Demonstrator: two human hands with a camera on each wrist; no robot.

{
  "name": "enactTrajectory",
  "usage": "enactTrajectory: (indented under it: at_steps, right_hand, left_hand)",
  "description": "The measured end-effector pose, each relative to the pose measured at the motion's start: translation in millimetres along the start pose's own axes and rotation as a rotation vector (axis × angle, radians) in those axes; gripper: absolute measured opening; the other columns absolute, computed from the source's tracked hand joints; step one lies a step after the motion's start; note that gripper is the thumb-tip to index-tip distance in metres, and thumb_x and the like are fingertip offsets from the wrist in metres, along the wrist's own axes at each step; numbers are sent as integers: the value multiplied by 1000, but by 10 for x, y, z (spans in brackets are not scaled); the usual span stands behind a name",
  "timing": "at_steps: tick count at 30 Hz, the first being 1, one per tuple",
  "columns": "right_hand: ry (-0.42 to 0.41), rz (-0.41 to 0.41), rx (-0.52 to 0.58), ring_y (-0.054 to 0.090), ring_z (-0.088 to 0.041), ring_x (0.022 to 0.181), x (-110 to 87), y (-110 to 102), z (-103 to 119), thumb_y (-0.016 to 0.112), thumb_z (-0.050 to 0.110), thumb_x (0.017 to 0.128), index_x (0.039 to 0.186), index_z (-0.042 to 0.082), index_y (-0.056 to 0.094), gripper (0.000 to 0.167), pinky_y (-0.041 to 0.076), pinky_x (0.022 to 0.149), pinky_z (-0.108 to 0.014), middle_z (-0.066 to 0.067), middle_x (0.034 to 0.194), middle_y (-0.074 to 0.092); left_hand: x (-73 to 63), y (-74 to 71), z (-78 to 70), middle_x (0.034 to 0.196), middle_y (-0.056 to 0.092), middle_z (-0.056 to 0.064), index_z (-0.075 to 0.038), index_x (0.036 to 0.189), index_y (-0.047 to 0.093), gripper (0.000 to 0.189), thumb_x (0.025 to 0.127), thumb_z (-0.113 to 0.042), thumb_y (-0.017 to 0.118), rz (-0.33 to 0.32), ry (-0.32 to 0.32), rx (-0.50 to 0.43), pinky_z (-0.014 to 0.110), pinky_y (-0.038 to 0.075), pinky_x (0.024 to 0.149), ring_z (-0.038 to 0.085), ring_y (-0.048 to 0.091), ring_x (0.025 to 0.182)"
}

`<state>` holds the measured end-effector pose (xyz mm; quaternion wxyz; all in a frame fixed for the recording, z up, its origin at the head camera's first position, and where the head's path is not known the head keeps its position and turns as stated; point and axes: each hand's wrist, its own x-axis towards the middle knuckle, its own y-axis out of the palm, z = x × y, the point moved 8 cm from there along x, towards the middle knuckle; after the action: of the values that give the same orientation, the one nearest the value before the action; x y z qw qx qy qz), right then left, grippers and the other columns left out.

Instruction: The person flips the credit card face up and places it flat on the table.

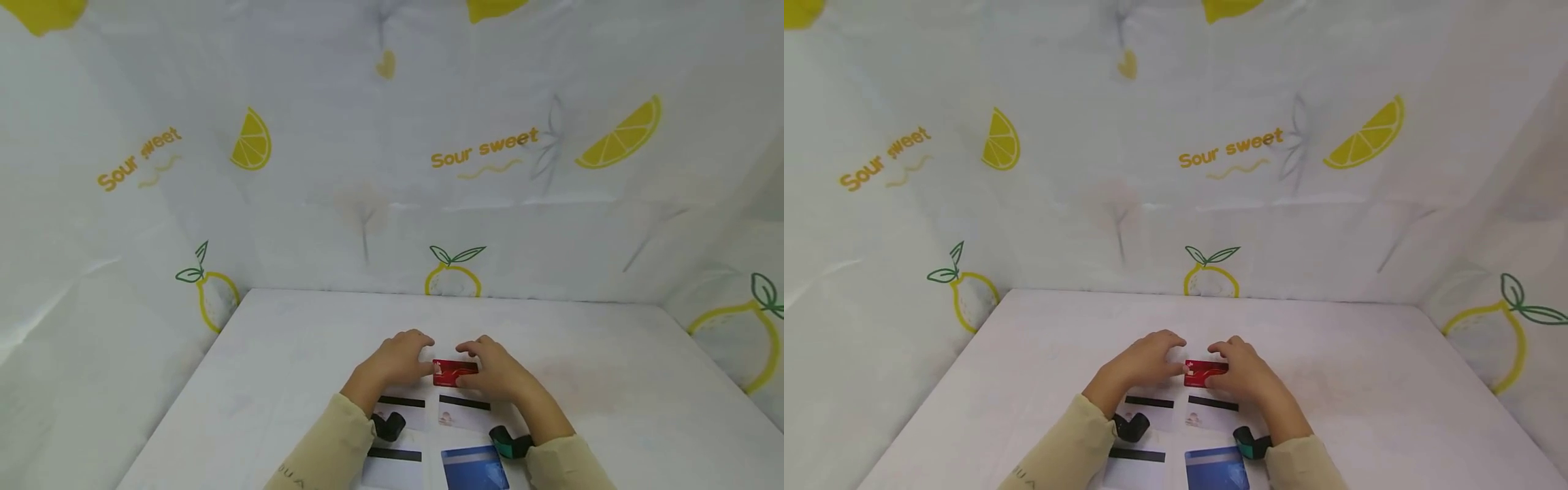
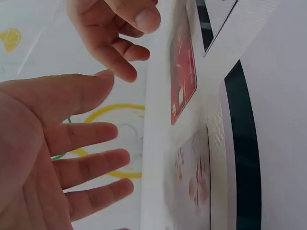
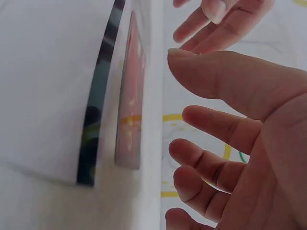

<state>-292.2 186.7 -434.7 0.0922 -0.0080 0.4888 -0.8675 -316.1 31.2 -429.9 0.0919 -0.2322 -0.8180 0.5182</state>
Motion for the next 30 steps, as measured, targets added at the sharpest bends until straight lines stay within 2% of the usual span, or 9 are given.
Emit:
enactTrajectory:
  at_steps: [4, 8, 13, 17, 21, 25, 30]
  right_hand:
    - [-64, 5, 51, 58, -24, 105, -27, 16, 153, 83, 25, 77, 126, 15, 64, 53, 52, 90, -49, -8, 114, 60]
    - [-157, 63, 107, 58, -20, 100, -51, 98, 340, 82, 26, 79, 126, 12, 63, 52, 53, 88, -43, -6, 110, 60]
    - [-260, 154, 128, 51, -16, 86, -90, 254, 549, 80, 27, 80, 125, 8, 63, 51, 45, 74, -32, -2, 93, 56]
    - [-212, 207, 163, 48, -16, 77, -135, 352, 597, 82, 26, 78, 125, 10, 64, 53, 40, 65, -29, -1, 84, 54]
    - [-156, 248, 150, 51, -16, 70, -196, 439, 603, 84, 28, 76, 122, 14, 65, 52, 41, 62, -30, -1, 78, 54]
    - [-97, 228, 84, 50, -16, 73, -258, 461, 559, 85, 29, 74, 117, 20, 66, 48, 43, 65, -32, -1, 78, 54]
    - [-27, 211, 79, 51, -18, 78, -267, 491, 534, 87, 28, 71, 117, 22, 65, 51, 50, 73, -40, -1, 83, 56]
  left_hand:
    - [-113, -72, 93, 139, 56, 2, -16, 134, 59, 49, 91, -38, 68, -25, 5, -42, 45, 42, 107, 22, 50, 132]
    - [-262, -164, 210, 138, 57, 2, -17, 132, 61, 44, 93, -37, 67, -70, 8, -92, 45, 42, 108, 22, 51, 131]
    - [-482, -249, 405, 126, 63, -1, -17, 125, 65, 37, 91, -32, 68, -150, -1, -147, 41, 49, 95, 20, 60, 114]
    - [-641, -215, 576, 114, 65, 0, -15, 120, 67, 36, 88, -30, 73, -138, -31, -189, 36, 50, 80, 16, 59, 96]
    - [-754, -108, 706, 109, 64, -1, -16, 116, 68, 36, 84, -30, 77, -86, -55, -208, 34, 46, 76, 14, 53, 87]
    - [-817, 10, 754, 104, 61, -4, -18, 116, 68, 40, 80, -32, 80, -37, -45, -247, 32, 43, 75, 15, 51, 87]
    - [-868, 40, 799, 108, 56, -4, -17, 121, 66, 51, 77, -36, 83, -19, -62, -293, 33, 41, 77, 16, 49, 92]
